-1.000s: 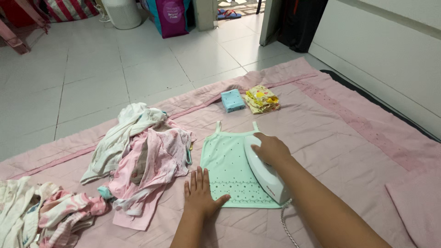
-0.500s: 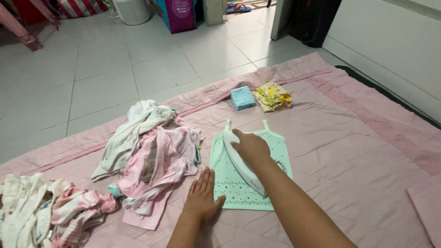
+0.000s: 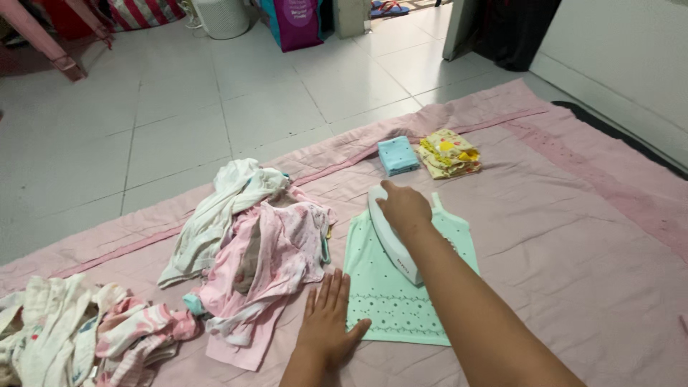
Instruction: The person irons infant clothing on a bed, moving an iron across a green tank top and folding the garment after smoothing it.
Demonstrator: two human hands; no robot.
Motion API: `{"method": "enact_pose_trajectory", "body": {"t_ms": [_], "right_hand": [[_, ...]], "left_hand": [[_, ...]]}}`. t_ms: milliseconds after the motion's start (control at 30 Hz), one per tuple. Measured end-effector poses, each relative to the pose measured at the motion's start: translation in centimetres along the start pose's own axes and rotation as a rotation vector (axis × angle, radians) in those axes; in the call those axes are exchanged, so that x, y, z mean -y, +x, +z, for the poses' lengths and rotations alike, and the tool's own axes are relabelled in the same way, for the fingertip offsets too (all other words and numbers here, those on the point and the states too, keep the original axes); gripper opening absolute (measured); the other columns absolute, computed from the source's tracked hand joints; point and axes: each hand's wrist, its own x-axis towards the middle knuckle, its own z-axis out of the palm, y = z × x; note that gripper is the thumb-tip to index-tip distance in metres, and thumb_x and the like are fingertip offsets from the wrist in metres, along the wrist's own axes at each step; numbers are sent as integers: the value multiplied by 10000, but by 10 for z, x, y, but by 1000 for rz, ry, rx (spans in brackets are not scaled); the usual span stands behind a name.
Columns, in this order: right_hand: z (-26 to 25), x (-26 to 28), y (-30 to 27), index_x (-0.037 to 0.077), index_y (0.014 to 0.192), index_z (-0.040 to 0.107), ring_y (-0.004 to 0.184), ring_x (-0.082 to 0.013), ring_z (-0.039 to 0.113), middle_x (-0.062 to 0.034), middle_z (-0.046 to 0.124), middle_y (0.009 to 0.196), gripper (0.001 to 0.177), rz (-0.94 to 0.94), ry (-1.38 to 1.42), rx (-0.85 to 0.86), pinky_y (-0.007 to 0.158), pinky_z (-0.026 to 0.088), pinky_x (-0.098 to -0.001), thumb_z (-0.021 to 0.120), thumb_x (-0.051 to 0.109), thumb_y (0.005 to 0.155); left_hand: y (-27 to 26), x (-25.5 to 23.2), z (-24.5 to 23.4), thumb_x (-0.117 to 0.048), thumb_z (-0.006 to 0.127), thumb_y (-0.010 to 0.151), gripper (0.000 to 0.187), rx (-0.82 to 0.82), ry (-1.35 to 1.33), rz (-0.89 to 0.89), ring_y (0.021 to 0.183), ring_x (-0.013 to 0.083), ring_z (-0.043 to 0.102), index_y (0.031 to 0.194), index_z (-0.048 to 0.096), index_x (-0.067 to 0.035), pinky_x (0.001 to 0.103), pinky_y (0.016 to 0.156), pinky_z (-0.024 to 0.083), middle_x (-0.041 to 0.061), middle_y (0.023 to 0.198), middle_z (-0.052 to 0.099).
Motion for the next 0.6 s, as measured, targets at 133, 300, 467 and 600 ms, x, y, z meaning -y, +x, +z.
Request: {"method": "enact_pose_trajectory", "body": {"t_ms": [133,300,467,600], "right_hand": [[0,-1,5,251,1370,594,1047,-372,701,-174,729,1108,455,4,44,24,873,567,-503,667,389,943],[-5,-4,-9,270,1393,575,1088,-377,682,-173,720,1154,472,14,66,73,915,552,-501,658,388,943],[-19,-4,-47,275,1404,559,1093,-357,682,-154,716,1162,484,15,86,120,902,560,-495,649,386,942],[-29,-1,-80,278,1411,561,1074,-344,694,-152,733,1124,480,7,68,154,898,561,-489,640,382,950]], "left_hand": [[-1,3,4,-597,493,944,955,-43,-35,28,1593,213,-70,1629,16,-133,446,1264,-33,49,1736,-43],[4,6,11,-607,495,943,970,-51,14,25,1589,220,-74,1625,2,-124,451,1259,-40,66,1729,-48],[7,8,17,-633,486,935,1003,-61,46,19,1589,221,-77,1625,-17,-106,450,1257,-44,88,1725,-55],[11,11,22,-663,452,946,1042,-114,39,19,1579,231,-99,1613,-59,-47,462,1243,-66,122,1713,-81]]}}
